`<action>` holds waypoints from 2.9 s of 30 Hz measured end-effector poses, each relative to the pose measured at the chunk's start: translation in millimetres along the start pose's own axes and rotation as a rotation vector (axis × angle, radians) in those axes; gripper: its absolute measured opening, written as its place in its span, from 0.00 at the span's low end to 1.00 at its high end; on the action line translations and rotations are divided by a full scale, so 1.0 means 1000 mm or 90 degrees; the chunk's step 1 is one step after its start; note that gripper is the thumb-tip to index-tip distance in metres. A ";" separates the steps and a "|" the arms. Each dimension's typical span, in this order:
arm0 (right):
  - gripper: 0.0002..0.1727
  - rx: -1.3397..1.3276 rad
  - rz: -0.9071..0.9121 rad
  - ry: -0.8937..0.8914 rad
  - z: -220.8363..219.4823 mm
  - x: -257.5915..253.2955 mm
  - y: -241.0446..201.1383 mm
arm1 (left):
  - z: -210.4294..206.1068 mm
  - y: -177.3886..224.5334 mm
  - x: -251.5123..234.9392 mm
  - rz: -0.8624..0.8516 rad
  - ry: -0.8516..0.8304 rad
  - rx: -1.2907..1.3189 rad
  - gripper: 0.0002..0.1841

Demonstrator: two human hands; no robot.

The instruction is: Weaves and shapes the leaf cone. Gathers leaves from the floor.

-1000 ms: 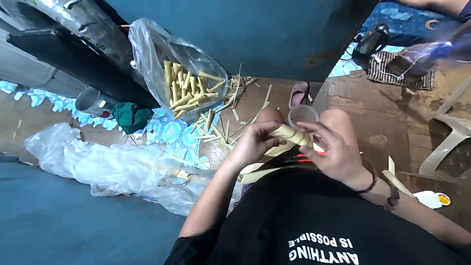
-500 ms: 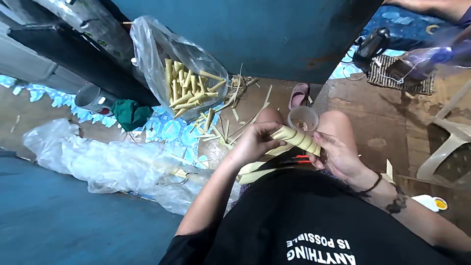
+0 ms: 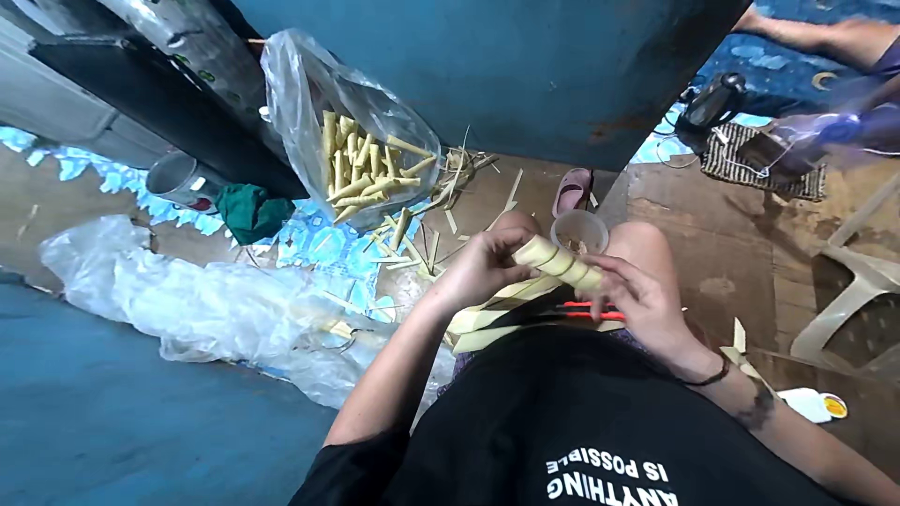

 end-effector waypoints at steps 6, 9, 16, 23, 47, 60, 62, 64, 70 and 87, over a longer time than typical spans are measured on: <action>0.25 0.154 0.148 0.045 0.004 0.001 0.005 | 0.001 0.002 -0.001 -0.007 0.011 -0.022 0.11; 0.17 -0.041 -0.035 0.005 0.004 0.004 0.002 | 0.004 0.003 -0.001 -0.010 -0.004 -0.016 0.13; 0.24 0.174 0.151 0.057 0.008 0.007 0.005 | 0.010 0.005 -0.004 0.004 0.010 -0.007 0.13; 0.21 0.073 0.085 0.044 0.008 0.011 0.005 | 0.012 0.006 -0.006 -0.003 0.004 0.009 0.10; 0.24 -0.216 -0.248 0.021 0.013 0.018 0.006 | 0.022 0.002 -0.009 0.033 -0.015 -0.005 0.15; 0.22 0.142 0.089 0.079 0.015 0.021 0.013 | 0.030 0.000 -0.010 0.037 0.004 0.004 0.11; 0.24 0.203 0.146 0.080 0.016 0.021 0.014 | 0.033 0.000 -0.010 0.042 0.009 -0.012 0.13; 0.19 -0.083 -0.099 0.020 0.015 0.021 0.011 | 0.034 0.002 -0.010 0.036 0.000 -0.021 0.15; 0.25 0.215 0.152 0.087 0.016 0.022 0.013 | 0.035 0.004 -0.010 0.050 0.021 -0.017 0.12; 0.35 -0.238 -0.306 -0.091 0.016 0.027 0.006 | 0.030 -0.008 -0.010 -0.008 0.065 0.056 0.12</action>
Point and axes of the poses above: each hand's wrist, its own x-axis away from the middle knuckle, its own z-axis out of the back of the hand, y = z × x, the point moved 2 cm from there along -x, towards the middle knuckle, and after that the axes turned 8 degrees about -z, right-handed, at the moved point
